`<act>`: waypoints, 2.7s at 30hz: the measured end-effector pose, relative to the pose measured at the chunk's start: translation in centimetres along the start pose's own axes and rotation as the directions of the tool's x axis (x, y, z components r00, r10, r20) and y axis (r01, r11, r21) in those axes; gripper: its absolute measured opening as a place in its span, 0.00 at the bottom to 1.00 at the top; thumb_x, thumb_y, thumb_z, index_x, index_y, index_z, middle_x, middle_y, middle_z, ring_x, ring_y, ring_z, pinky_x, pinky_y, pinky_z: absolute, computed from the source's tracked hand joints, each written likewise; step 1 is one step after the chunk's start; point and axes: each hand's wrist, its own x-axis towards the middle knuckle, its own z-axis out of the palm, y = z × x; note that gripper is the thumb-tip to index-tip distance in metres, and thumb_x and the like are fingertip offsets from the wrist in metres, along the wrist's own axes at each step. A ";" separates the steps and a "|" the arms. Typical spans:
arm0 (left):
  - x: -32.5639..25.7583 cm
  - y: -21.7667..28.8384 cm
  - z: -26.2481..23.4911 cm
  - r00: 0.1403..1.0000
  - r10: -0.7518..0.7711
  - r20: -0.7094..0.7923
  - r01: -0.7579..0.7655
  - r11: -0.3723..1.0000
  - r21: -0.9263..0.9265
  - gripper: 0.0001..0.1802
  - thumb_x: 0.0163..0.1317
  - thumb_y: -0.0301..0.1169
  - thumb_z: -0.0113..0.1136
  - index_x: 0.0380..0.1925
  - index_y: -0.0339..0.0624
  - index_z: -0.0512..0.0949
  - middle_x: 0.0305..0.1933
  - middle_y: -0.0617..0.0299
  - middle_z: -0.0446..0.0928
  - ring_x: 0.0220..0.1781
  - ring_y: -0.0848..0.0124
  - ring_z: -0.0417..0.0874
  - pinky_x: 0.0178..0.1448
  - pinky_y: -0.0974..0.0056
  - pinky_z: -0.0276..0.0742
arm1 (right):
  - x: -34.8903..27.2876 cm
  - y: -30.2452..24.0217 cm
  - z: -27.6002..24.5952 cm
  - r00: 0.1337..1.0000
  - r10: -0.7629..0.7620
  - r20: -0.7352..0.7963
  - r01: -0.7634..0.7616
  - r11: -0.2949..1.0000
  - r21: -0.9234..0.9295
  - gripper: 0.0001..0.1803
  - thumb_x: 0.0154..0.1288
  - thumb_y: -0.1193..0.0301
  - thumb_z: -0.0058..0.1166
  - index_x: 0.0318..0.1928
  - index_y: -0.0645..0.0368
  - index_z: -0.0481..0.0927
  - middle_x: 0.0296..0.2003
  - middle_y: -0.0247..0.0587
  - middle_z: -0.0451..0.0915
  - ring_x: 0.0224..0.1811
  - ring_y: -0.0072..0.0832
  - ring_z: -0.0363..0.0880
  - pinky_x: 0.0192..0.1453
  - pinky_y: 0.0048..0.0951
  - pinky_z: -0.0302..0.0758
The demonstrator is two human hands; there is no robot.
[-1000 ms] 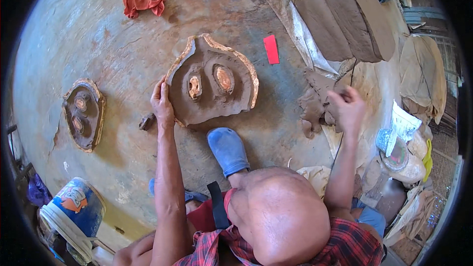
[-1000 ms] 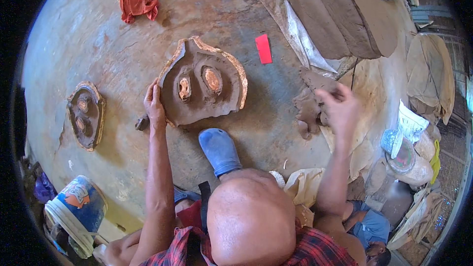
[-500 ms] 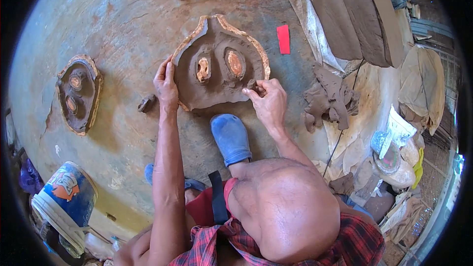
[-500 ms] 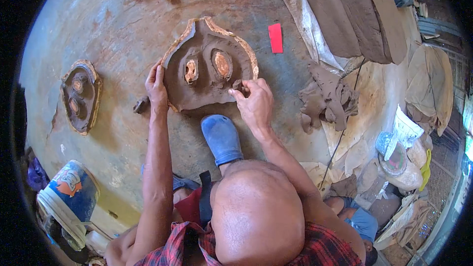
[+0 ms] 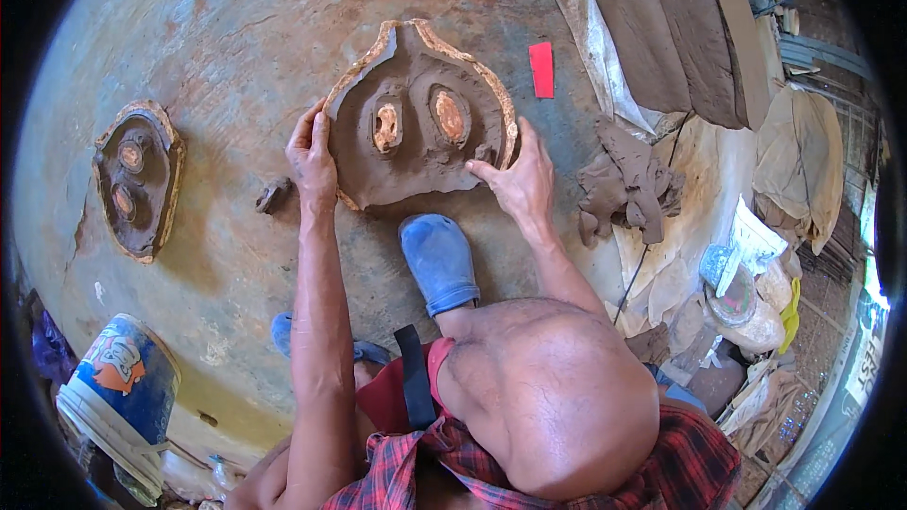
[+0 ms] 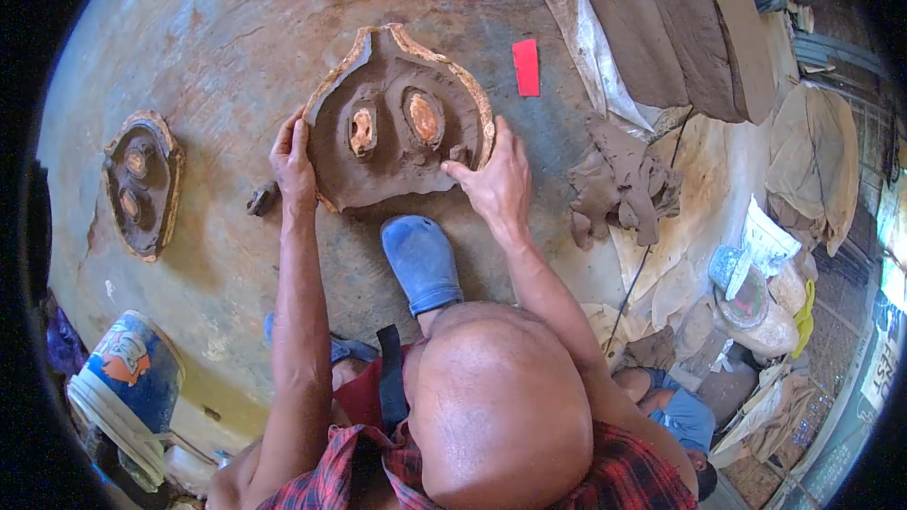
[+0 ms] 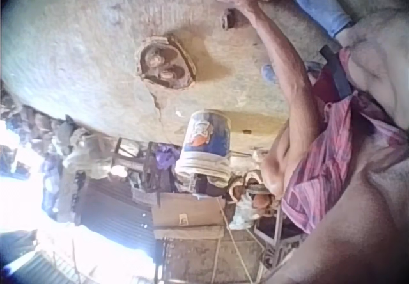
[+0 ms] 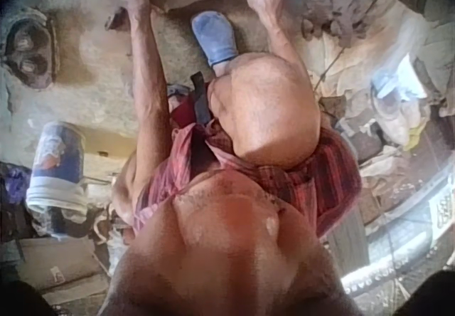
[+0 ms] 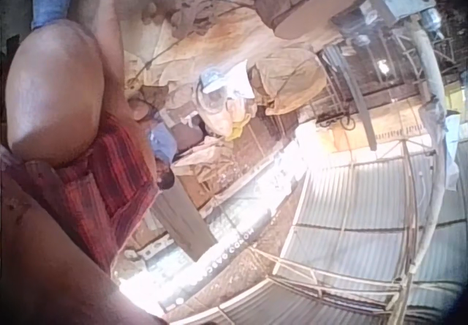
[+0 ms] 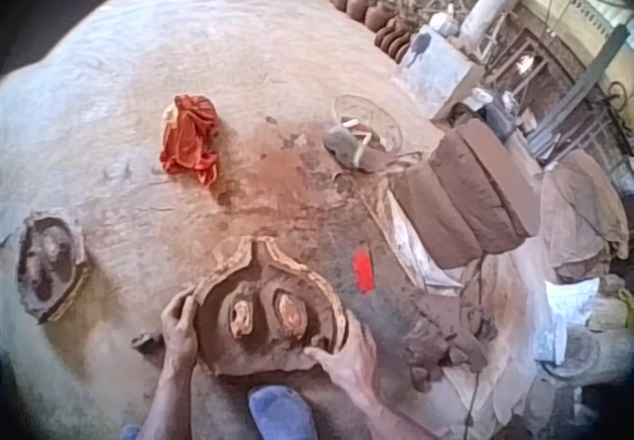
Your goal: The person shapes a clay slab by hand, presses it into a mold, trims excess clay using a plastic scraper, and rolls a piece of clay by hand before attaching it onto the molded sculpture.
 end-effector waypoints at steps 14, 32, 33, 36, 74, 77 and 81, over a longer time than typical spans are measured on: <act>-0.2 0.3 0.2 1.000 -0.006 -0.014 0.006 1.000 -0.003 0.15 0.81 0.31 0.58 0.60 0.35 0.84 0.55 0.64 0.85 0.55 0.77 0.82 0.63 0.69 0.77 | 4.4 2.3 0.0 0.964 0.009 0.266 -0.055 0.984 0.167 0.39 0.45 0.57 0.87 0.55 0.65 0.84 0.41 0.51 0.91 0.43 0.38 0.92 0.52 0.37 0.85; -0.1 -0.1 -0.3 1.000 -0.010 -0.001 0.010 1.000 0.008 0.16 0.81 0.32 0.58 0.60 0.35 0.84 0.55 0.63 0.85 0.55 0.76 0.82 0.63 0.68 0.78 | 9.3 1.2 -0.4 0.919 0.001 0.395 0.055 0.990 -0.131 0.33 0.44 0.52 0.83 0.45 0.64 0.89 0.38 0.54 0.91 0.42 0.48 0.91 0.53 0.44 0.85; -0.2 0.1 -0.2 1.000 -0.023 -0.006 0.023 1.000 0.011 0.16 0.81 0.32 0.58 0.60 0.35 0.84 0.55 0.63 0.85 0.55 0.76 0.82 0.63 0.68 0.78 | 9.6 1.5 -0.5 0.898 -0.032 0.440 0.074 0.994 -0.079 0.34 0.44 0.52 0.83 0.45 0.64 0.89 0.38 0.55 0.90 0.42 0.48 0.91 0.53 0.45 0.85; 0.0 0.4 0.0 0.999 -0.030 -0.009 0.030 1.000 0.007 0.16 0.81 0.32 0.58 0.60 0.35 0.84 0.54 0.63 0.85 0.55 0.76 0.82 0.62 0.68 0.78 | 10.6 2.9 0.2 0.871 -0.139 0.472 0.127 0.990 0.059 0.34 0.43 0.52 0.83 0.46 0.64 0.90 0.39 0.58 0.90 0.43 0.50 0.91 0.53 0.45 0.84; 0.1 -0.9 -1.0 0.999 -0.033 -0.010 0.033 0.998 -0.056 0.16 0.81 0.33 0.58 0.59 0.35 0.84 0.53 0.63 0.86 0.54 0.76 0.83 0.62 0.68 0.78 | 8.5 0.0 2.9 0.971 0.104 0.216 -0.130 0.985 0.109 0.36 0.52 0.37 0.77 0.37 0.59 0.84 0.35 0.52 0.89 0.39 0.49 0.89 0.44 0.48 0.82; 0.3 -0.6 -0.6 1.000 -0.023 -0.019 0.023 1.000 0.011 0.15 0.80 0.33 0.59 0.59 0.35 0.84 0.53 0.63 0.86 0.55 0.76 0.83 0.62 0.68 0.78 | 8.7 0.2 2.8 0.968 0.100 0.231 -0.135 0.981 0.137 0.36 0.52 0.36 0.76 0.38 0.58 0.84 0.35 0.52 0.89 0.40 0.50 0.89 0.45 0.49 0.82; 0.1 -0.6 -0.6 0.999 -0.038 -0.019 0.038 0.999 -0.013 0.15 0.80 0.32 0.59 0.59 0.36 0.84 0.54 0.63 0.86 0.55 0.75 0.83 0.63 0.67 0.78 | 9.3 -0.8 3.3 0.964 0.179 0.197 -0.167 0.983 -0.073 0.39 0.50 0.33 0.75 0.39 0.58 0.85 0.36 0.53 0.89 0.42 0.50 0.89 0.46 0.50 0.83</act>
